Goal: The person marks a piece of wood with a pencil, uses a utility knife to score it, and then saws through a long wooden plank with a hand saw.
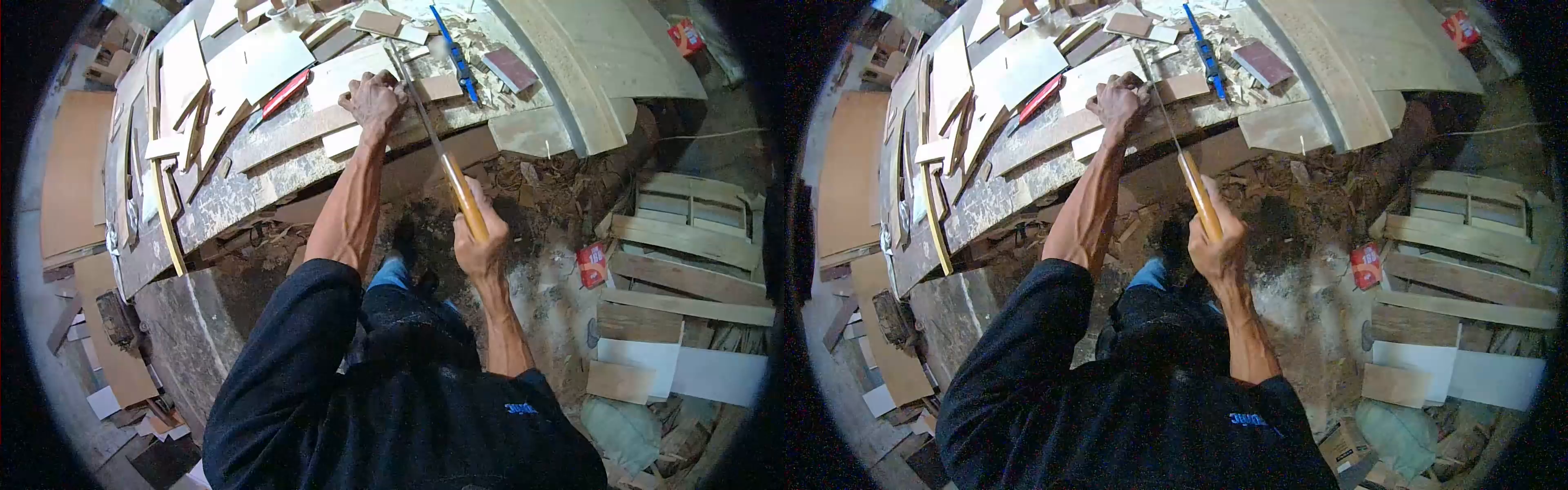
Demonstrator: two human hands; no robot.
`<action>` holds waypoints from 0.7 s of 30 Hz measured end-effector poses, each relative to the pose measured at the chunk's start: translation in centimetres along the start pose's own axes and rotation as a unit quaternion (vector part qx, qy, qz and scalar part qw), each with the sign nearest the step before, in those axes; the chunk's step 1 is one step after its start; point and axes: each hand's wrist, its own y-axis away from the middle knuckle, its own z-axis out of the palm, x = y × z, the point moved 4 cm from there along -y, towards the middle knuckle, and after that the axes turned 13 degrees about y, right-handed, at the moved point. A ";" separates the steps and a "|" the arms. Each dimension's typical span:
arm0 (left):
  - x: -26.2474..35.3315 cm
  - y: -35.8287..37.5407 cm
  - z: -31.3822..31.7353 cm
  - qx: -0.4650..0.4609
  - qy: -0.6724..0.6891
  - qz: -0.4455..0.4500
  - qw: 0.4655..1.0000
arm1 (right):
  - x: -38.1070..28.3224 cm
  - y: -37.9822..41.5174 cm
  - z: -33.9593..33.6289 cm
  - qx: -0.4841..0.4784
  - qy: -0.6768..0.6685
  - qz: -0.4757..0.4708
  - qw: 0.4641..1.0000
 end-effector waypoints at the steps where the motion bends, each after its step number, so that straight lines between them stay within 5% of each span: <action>1: 0.0 -0.1 0.0 0.002 0.004 0.001 1.000 | 0.1 0.2 0.1 0.009 -0.010 -0.004 1.000; 7: -0.1 0.0 0.2 0.030 -0.027 0.050 0.998 | 0.4 3.7 -1.2 0.003 -0.024 0.050 0.998; 12: 0.4 0.5 -0.7 -0.035 -0.010 0.031 0.999 | -0.3 2.5 -1.0 0.028 -0.026 0.032 0.999; 16: -1.0 1.7 -2.2 -0.072 0.053 0.200 0.976 | -0.2 2.1 -0.8 0.040 -0.041 0.037 0.998; 21: -1.1 2.4 -2.2 -0.071 0.036 0.231 0.970 | -0.9 1.9 -1.8 0.061 -0.060 0.047 0.995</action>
